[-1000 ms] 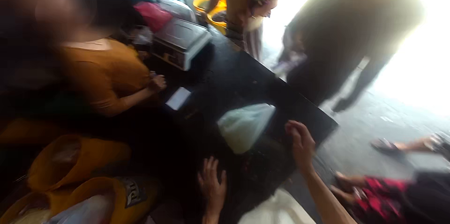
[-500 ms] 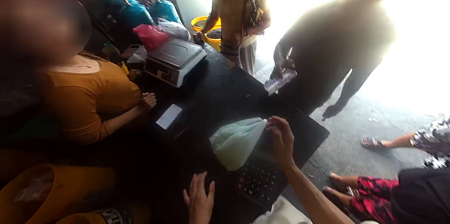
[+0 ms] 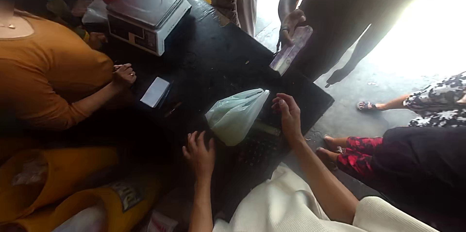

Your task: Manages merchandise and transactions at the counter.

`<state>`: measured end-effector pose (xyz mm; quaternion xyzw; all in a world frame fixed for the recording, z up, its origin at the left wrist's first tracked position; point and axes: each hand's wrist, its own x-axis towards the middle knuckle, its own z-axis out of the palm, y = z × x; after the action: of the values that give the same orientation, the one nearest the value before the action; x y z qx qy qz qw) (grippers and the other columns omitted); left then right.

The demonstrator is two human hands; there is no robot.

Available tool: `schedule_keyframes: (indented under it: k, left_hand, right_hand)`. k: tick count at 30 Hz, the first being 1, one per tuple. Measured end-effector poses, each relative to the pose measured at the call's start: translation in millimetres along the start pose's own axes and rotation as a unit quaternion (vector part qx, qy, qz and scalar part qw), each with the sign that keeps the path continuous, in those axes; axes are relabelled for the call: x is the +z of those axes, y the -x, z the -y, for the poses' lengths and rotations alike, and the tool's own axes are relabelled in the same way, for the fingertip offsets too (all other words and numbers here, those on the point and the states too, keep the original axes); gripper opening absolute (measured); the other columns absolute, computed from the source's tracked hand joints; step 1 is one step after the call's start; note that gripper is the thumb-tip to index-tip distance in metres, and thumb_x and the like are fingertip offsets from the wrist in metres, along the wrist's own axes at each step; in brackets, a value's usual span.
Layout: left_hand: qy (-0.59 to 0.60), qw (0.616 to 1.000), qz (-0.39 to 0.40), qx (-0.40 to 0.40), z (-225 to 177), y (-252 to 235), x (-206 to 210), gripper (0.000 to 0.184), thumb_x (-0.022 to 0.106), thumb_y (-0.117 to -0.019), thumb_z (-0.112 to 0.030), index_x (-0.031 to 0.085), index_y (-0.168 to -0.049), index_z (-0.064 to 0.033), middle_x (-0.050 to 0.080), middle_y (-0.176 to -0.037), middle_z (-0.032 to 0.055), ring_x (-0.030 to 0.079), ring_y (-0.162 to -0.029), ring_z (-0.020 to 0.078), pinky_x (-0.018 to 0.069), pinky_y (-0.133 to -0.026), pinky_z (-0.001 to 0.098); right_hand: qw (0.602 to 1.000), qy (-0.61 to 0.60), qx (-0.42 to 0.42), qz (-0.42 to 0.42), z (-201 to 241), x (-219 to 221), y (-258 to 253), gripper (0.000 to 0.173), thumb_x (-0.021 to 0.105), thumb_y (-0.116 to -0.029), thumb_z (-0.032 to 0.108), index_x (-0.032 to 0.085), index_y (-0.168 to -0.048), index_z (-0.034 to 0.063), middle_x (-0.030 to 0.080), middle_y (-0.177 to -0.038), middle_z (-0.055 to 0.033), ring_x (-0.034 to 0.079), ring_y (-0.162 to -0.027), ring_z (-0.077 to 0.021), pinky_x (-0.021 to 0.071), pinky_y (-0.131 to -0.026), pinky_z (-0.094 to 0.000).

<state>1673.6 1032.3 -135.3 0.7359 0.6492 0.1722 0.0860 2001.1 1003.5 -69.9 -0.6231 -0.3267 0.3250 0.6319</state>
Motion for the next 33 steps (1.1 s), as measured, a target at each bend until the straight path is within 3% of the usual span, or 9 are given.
schedule_keyframes:
  k: [4, 9, 13, 16, 18, 22, 26, 30, 33]
  left_hand:
    - [0.007, 1.0, -0.01, -0.002, 1, 3, 1, 0.053, 0.045, -0.101, -0.051, 0.064, -0.135, -0.0141, 0.049, -0.152, 0.0188, 0.034, -0.149, 0.0398, 0.0156, -0.118, 0.069]
    - [0.026, 1.0, -0.016, 0.001, -9, -3, -2, 0.056, 0.047, -0.1003, -0.053, 0.062, -0.138, -0.013, 0.047, -0.153, 0.0201, 0.034, -0.149, 0.0405, 0.0157, -0.118, 0.0697]
    - [0.156, 0.984, -0.05, 0.067, -34, 1, -34, 0.06, 0.048, -0.1023, -0.052, 0.054, -0.147, -0.0125, 0.04, -0.157, 0.0235, 0.032, -0.149, 0.0417, 0.0257, -0.118, 0.0646]
    - [0.217, 0.96, 0.011, 0.178, -55, -8, -36, 0.045, 0.05, -0.1037, -0.046, 0.067, -0.135, -0.0185, 0.044, -0.156, 0.02, 0.035, -0.149, 0.0385, 0.0321, -0.12, 0.0574]
    - [0.205, 0.957, 0.033, 0.202, -56, -15, -26, 0.044, 0.049, -0.1028, -0.044, 0.073, -0.125, -0.0148, 0.05, -0.152, 0.0196, 0.04, -0.145, 0.0398, 0.0347, -0.118, 0.0579]
    - [0.186, 0.962, 0.039, 0.198, -56, -11, -24, 0.068, 0.052, -0.0993, -0.048, 0.048, -0.15, -0.0033, 0.036, -0.158, 0.0276, 0.039, -0.144, 0.0452, 0.0375, -0.115, 0.0576]
    - [0.168, 0.962, 0.04, 0.214, -51, -4, -15, 0.056, 0.053, -0.0981, -0.046, 0.065, -0.135, -0.0053, 0.045, -0.153, 0.0266, 0.039, -0.143, 0.0492, 0.0343, -0.116, 0.0619]
    - [0.2, 0.962, 0.015, 0.185, -59, -1, -23, 0.056, 0.05, -0.0998, -0.047, 0.064, -0.135, -0.0065, 0.045, -0.153, 0.0267, 0.035, -0.145, 0.0491, 0.0298, -0.118, 0.0617]
    - [0.259, 0.952, -0.007, 0.161, -73, -3, -39, 0.053, 0.05, -0.1016, -0.046, 0.064, -0.134, -0.0072, 0.049, -0.15, 0.0217, 0.039, -0.145, 0.0391, 0.0316, -0.119, 0.0544]
  right_hand:
    - [0.992, -0.096, 0.007, -0.078, 16, 1, -26, 0.034, 0.038, -0.1094, 0.023, 0.062, -0.125, 0.0043, 0.069, -0.103, -0.0073, 0.069, -0.088, -0.017, 0.0602, -0.076, -0.034]
    - [0.971, -0.198, 0.133, -0.025, 58, -1, -73, 0.052, 0.039, -0.1079, 0.05, 0.046, -0.144, 0.0133, 0.065, -0.121, -0.0077, 0.069, -0.102, -0.0224, 0.0604, -0.081, -0.0413]
    - [0.943, -0.28, 0.176, -0.035, 74, 17, -81, 0.034, 0.054, -0.1053, 0.04, 0.054, -0.129, 0.0163, 0.069, -0.1, -0.0059, 0.071, -0.077, -0.0168, 0.0614, -0.063, -0.0312]
    - [0.947, -0.275, 0.159, -0.053, 77, 18, -75, 0.033, 0.057, -0.1027, 0.042, 0.055, -0.128, 0.0209, 0.067, -0.093, -0.0021, 0.065, -0.07, -0.0131, 0.057, -0.06, -0.0294]
    - [0.943, -0.289, 0.155, -0.058, 77, 17, -76, 0.033, 0.051, -0.1066, 0.036, 0.054, -0.131, 0.0149, 0.066, -0.091, -0.0068, 0.066, -0.07, -0.016, 0.0578, -0.062, -0.0304]
    - [0.933, -0.329, 0.14, -0.053, 80, 14, -69, 0.025, 0.048, -0.109, 0.019, 0.054, -0.125, 0.0008, 0.067, -0.092, -0.0135, 0.069, -0.072, -0.019, 0.0607, -0.063, -0.0308]
    - [0.949, -0.293, 0.113, -0.041, 76, 12, -53, 0.021, 0.05, -0.1069, 0.012, 0.054, -0.122, -0.0023, 0.068, -0.099, -0.0158, 0.072, -0.08, -0.0222, 0.0631, -0.069, -0.0356]
    - [0.969, -0.238, 0.064, -0.016, 73, 13, -38, 0.027, 0.052, -0.1019, 0.004, 0.05, -0.128, -0.0014, 0.068, -0.107, -0.0158, 0.072, -0.086, -0.0225, 0.063, -0.071, -0.0373]
    - [0.974, -0.225, 0.035, 0.012, 72, 11, -31, 0.028, 0.054, -0.1003, 0.004, 0.05, -0.128, -0.0009, 0.069, -0.108, -0.0159, 0.072, -0.09, -0.023, 0.0625, -0.072, -0.0374]
